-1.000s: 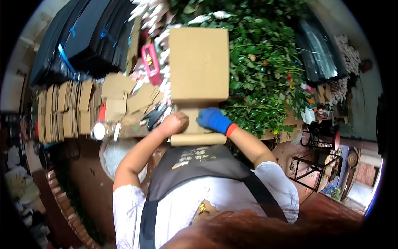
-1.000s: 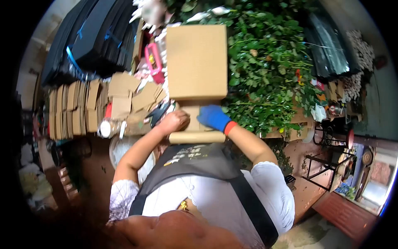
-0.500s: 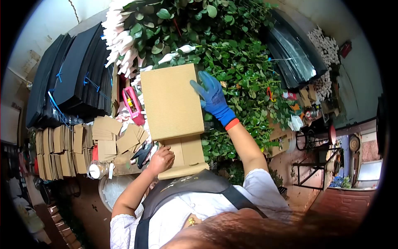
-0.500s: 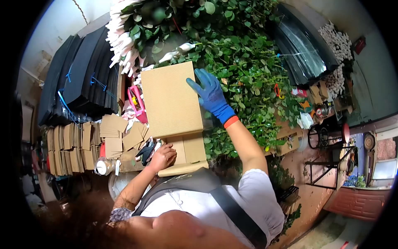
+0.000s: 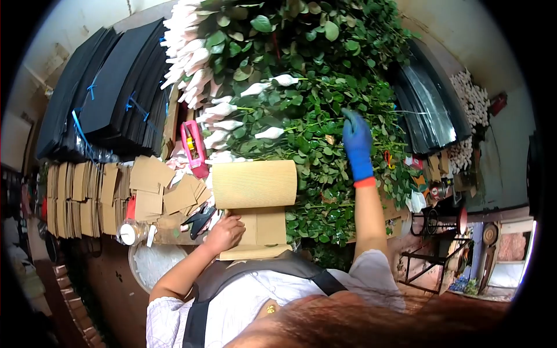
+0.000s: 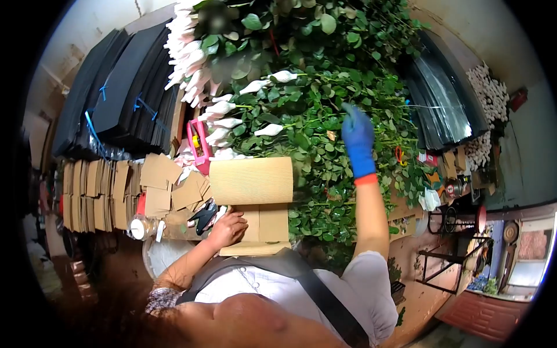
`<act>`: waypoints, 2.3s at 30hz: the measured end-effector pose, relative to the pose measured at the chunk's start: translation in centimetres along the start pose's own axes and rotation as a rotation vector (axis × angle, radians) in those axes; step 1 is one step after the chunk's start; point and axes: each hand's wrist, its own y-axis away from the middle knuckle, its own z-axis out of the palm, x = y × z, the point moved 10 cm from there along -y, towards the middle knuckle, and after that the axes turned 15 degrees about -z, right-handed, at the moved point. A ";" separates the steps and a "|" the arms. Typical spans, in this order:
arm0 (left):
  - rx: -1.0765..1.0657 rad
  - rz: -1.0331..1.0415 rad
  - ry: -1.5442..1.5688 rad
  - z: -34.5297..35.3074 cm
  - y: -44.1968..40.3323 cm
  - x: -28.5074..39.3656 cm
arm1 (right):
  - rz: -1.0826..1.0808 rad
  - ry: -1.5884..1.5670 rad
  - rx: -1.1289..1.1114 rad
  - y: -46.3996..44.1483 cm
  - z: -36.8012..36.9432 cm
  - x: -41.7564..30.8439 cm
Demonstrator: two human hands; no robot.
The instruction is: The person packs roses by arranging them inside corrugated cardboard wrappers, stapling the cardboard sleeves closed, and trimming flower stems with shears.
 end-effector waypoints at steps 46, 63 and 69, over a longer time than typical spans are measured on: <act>-0.339 -0.029 0.197 1.1 0.3 -0.1 | 0.329 0.328 -0.582 21.7 -0.9 -6.7; -0.356 -0.027 0.184 1.2 0.2 -0.2 | 0.410 -0.230 -0.333 17.6 -9.5 -14.7; -0.326 0.011 0.253 3.1 1.0 -3.2 | -0.131 -0.119 -0.835 20.3 0.5 -26.0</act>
